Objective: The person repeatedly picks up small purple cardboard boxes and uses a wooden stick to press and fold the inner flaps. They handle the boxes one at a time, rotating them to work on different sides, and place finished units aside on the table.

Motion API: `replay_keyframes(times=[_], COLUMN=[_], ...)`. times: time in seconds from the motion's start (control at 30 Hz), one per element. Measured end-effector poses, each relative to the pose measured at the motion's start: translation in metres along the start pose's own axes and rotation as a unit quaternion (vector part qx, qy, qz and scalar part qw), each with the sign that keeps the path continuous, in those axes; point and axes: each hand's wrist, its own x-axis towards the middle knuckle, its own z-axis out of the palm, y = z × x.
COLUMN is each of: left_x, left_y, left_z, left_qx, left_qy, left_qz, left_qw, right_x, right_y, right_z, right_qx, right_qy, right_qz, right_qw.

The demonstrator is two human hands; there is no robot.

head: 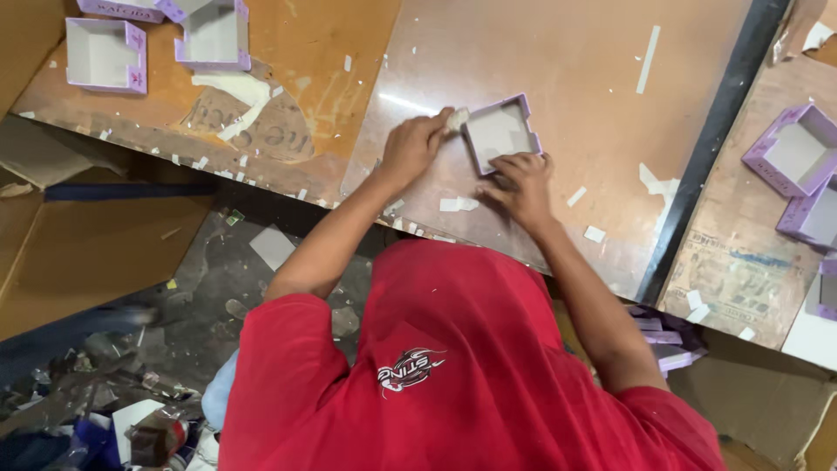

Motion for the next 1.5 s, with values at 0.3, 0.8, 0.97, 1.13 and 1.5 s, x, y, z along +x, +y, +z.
replay_keyframes(times=[0.3, 0.8, 0.97, 1.13, 1.5], left_x=[0.029, -0.071, -0.061, -0.059, 0.034], left_y=[0.001, 0.033, 0.032, 0.025, -0.01], left_z=[0.006, 0.04, 0.042, 0.047, 0.039], left_qx=[0.134, 0.075, 0.103, 0.151, 0.226], left_qy=[-0.024, -0.023, 0.002, 0.023, 0.061], left_qz=[0.052, 0.059, 0.041, 0.114, 0.124], left_qw=[0.989, 0.995, 0.994, 0.982, 0.964], right_x=[-0.001, -0.003, 0.002, 0.004, 0.013], right_y=[-0.001, 0.016, 0.004, -0.001, -0.005], right_z=[0.033, 0.052, 0.036, 0.037, 0.037], right_qx=[0.081, 0.085, 0.078, 0.055, 0.083], right_qy=[0.035, 0.049, 0.029, 0.018, 0.031], right_qz=[0.085, 0.149, 0.079, 0.105, 0.148], right_qw=[0.992, 0.984, 0.993, 0.993, 0.985])
